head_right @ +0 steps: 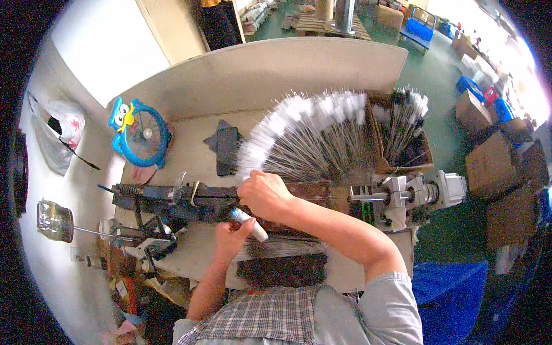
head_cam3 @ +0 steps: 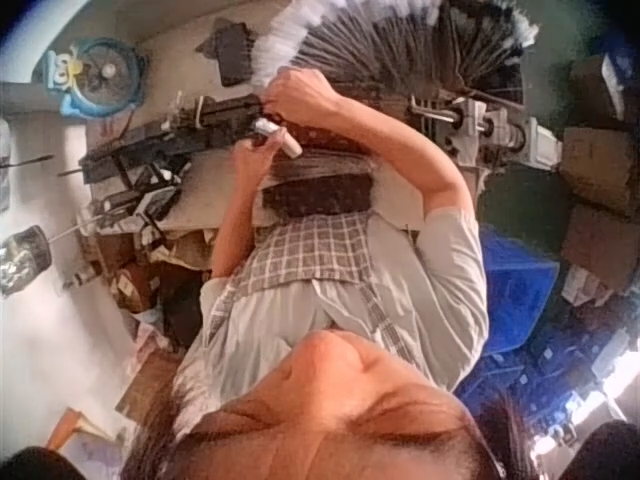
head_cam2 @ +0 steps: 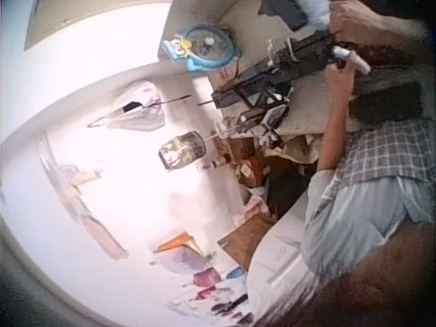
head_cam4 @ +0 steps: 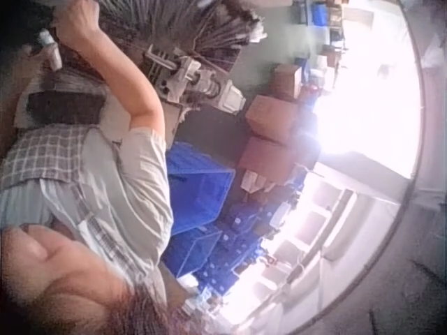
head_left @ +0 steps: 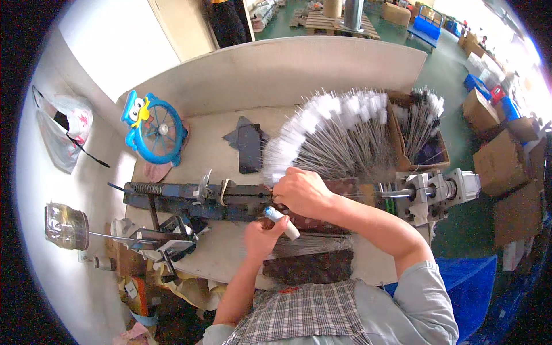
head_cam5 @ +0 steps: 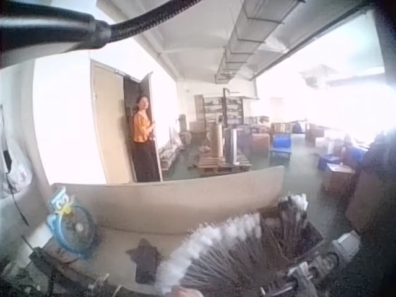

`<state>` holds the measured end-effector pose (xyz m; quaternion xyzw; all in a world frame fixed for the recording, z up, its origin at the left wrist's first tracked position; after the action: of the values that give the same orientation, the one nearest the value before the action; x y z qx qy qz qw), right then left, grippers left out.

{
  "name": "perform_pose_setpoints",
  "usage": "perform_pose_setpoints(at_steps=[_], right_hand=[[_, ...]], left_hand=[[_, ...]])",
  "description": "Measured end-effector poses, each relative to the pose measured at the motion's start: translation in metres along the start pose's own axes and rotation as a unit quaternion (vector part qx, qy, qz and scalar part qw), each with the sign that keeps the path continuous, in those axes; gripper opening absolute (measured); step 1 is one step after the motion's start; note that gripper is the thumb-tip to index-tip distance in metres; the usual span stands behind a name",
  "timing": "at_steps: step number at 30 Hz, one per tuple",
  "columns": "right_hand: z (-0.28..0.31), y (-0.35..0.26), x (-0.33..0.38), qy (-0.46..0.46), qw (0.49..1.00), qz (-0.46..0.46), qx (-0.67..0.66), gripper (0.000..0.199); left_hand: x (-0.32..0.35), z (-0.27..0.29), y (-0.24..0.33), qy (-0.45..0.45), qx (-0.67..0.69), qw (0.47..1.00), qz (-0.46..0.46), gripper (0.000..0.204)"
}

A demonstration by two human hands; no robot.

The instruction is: The recorder is assembling wire brushes by inserting metal filaments into an assembly machine and then processing them.

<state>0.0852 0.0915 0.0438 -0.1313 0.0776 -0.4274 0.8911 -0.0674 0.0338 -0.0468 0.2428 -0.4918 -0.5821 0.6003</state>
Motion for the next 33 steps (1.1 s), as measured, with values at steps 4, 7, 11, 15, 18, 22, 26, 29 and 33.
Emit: perform_pose_setpoints(at_steps=[4, 7, 11, 15, 18, 22, 26, 29, 33], right_hand=[[0.019, 0.005, 0.037, 0.12, 0.988, 0.044, -0.085, 0.008], [0.009, 0.008, 0.074, 0.121, 0.983, 0.042, -0.131, 0.016], [-0.04, 0.004, 0.073, 0.08, 0.977, 0.048, -0.19, 0.011], [-0.073, 0.025, 0.037, 0.079, 0.991, -0.049, -0.098, 0.015], [-0.068, 0.015, 0.047, 0.045, 0.993, 0.0, -0.112, 0.014], [-0.051, 0.011, 0.058, 0.033, 0.994, 0.029, -0.098, 0.014], [-0.038, 0.006, 0.065, 0.03, 0.995, 0.08, -0.057, 0.014], [-0.045, 0.01, 0.065, -0.005, 0.995, 0.068, -0.07, 0.011], [-0.05, 0.016, 0.071, -0.013, 0.99, 0.046, -0.132, 0.022]], left_hand=[[0.004, -0.017, 0.011, -0.012, 0.165, 0.985, -0.052, 0.037], [0.004, -0.034, 0.023, -0.024, 0.475, 0.879, -0.033, 0.009], [0.002, -0.037, 0.01, -0.002, 0.268, 0.96, -0.078, 0.014], [0.001, -0.018, 0.016, -0.04, 0.034, 0.998, -0.018, 0.027], [0.014, -0.003, 0.02, 0.051, 0.027, 0.998, -0.024, 0.021], [0.029, 0.066, -0.088, 0.118, 0.465, 0.877, 0.034, 0.025], [0.054, 0.105, -0.117, 0.242, 0.576, 0.776, 0.085, 0.025], [0.057, 0.117, -0.122, 0.237, 0.591, 0.767, 0.073, 0.019], [0.053, 0.116, -0.131, 0.222, 0.605, 0.762, 0.067, 0.017]])
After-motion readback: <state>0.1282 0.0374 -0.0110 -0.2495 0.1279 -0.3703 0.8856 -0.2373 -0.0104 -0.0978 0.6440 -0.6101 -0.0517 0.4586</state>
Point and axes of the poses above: each hand's wrist, its own x-axis away from the middle knuckle, its own z-axis out of the back of the hand, y = z × x, the point moved 3 cm from there along -x, towards the middle knuckle, and after that the axes turned 10 degrees about -y, right-handed, at the moved point
